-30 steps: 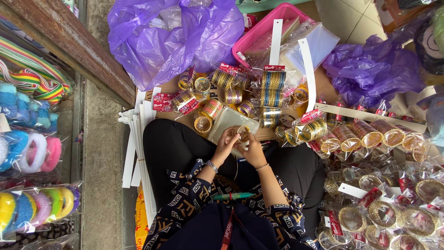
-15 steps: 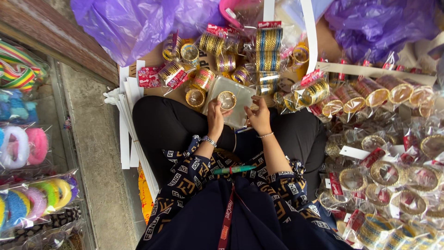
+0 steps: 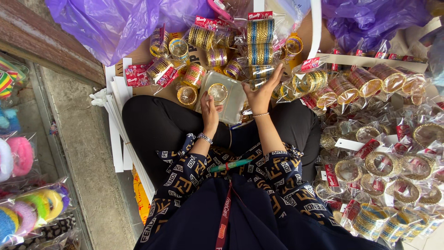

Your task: The person packages sets of bangles into plastic bags, sealing them with adhesive strips.

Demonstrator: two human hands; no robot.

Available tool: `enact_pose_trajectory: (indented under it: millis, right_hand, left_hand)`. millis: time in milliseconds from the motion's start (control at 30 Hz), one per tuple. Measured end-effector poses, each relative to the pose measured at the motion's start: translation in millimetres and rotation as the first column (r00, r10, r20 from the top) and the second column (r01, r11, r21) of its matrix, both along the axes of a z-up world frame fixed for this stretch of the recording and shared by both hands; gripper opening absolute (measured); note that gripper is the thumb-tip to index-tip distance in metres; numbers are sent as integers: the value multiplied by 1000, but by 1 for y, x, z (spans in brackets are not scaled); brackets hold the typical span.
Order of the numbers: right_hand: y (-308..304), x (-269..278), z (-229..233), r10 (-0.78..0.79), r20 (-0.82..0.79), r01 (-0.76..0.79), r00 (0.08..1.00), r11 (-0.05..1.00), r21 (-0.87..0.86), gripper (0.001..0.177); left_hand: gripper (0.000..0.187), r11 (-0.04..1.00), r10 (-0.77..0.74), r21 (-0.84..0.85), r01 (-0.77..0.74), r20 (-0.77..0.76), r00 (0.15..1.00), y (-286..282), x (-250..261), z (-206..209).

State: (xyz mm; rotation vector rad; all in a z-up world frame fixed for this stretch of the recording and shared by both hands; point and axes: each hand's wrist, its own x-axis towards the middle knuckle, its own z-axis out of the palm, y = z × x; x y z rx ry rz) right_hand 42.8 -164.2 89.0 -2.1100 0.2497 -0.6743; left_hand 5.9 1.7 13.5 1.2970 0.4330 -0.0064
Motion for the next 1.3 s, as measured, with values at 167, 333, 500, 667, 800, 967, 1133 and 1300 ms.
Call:
enact_pose_trajectory:
  millis: [167, 333, 500, 667, 800, 967, 1133, 1300]
  right_hand:
    - [3, 33, 14, -106, -4, 98, 994, 935, -341, 144]
    - [-8, 68, 28, -198, -205, 42, 959, 809, -587, 155]
    - [-5, 69, 55, -161, -398, -58, 903, 873, -484, 142]
    - [-5, 76, 70, -241, -438, -113, 866, 759, -641, 148]
    - [-3, 79, 85, -239, -484, -184, 842, 716, -673, 153]
    - [-9, 86, 73, -193, -477, -172, 857, 767, -618, 151]
    - [-14, 67, 59, -98, -366, -125, 925, 833, -539, 137]
    - [-27, 35, 23, 51, -33, -61, 998, 871, -488, 130]
  left_hand:
    - [61, 1000, -19, 12, 19, -44, 999, 1, 4, -6]
    - [58, 993, -52, 108, 56, -38, 998, 1, 5, 1]
    - [62, 994, -22, 106, 18, 35, 999, -2, 5, -11]
    - [59, 993, -19, 114, 14, 47, 999, -3, 4, -7]
    - [56, 991, -23, 129, 15, 54, 998, -2, 4, -9]
    - [55, 991, -15, 132, 6, 65, 998, -3, 5, -15]
    - [55, 990, -20, 139, 8, 80, 997, -3, 4, -11]
    - [53, 989, -14, 151, 1, 82, 997, -2, 4, -13]
